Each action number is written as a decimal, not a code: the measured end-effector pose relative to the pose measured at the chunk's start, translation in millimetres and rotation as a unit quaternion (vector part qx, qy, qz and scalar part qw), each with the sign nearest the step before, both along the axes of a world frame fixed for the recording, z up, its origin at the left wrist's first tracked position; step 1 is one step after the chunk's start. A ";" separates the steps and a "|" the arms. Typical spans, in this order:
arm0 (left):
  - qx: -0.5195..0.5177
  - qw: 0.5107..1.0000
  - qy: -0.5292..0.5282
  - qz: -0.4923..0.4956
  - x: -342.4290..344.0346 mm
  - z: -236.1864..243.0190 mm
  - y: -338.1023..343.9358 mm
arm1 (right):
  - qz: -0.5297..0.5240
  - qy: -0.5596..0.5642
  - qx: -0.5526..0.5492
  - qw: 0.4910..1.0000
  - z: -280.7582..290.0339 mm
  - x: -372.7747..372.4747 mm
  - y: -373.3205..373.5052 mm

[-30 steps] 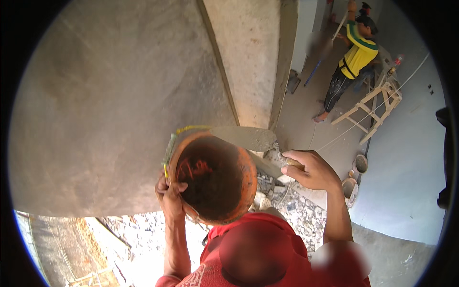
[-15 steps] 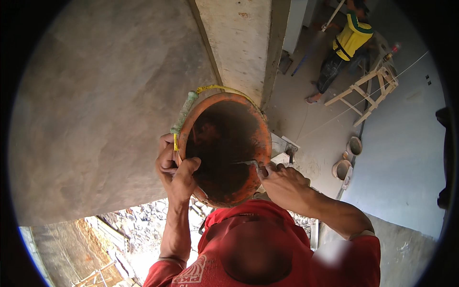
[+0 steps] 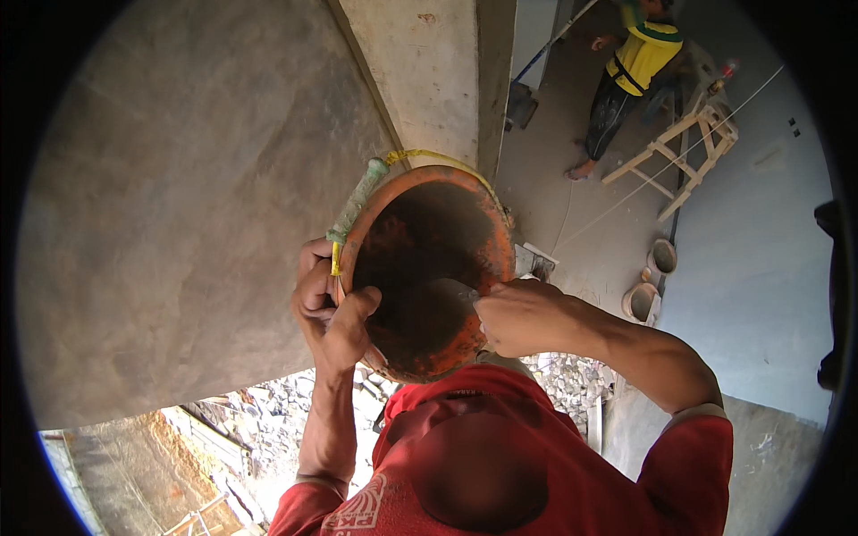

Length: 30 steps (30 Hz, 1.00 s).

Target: The person scoops wet cement from a bucket using a trowel and applies it to a vertical wall section, smoothing the surface. A coworker is visible in the background working on a different area.

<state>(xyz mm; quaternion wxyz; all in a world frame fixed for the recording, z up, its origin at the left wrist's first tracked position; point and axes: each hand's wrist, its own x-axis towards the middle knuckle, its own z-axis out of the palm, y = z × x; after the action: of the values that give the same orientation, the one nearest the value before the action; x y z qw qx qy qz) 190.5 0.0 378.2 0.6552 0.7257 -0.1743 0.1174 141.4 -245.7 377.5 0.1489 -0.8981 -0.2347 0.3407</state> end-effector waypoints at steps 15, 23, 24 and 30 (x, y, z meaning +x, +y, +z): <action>-0.256 0.941 0.205 0.077 3.1 -31.9 28.6 | -0.278 0.282 0.446 0.803 -17.0 -41.6 -37.8; -0.263 0.945 0.182 0.066 1.1 -35.1 33.8 | -0.332 0.159 0.732 0.573 39.7 -61.1 -49.3; -0.247 0.945 0.197 0.081 0.8 -34.2 34.0 | -0.324 0.127 0.770 0.534 50.3 -59.1 -47.9; -0.229 0.946 0.202 0.113 7.5 -44.5 37.7 | -0.358 -0.199 0.853 0.323 95.7 -16.6 -37.4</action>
<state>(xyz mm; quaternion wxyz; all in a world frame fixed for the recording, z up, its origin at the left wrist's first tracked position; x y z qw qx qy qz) 197.9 37.7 333.7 0.8072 0.5800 0.0766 0.0787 124.8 -283.1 473.1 0.8894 -0.3154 -0.0743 -0.3225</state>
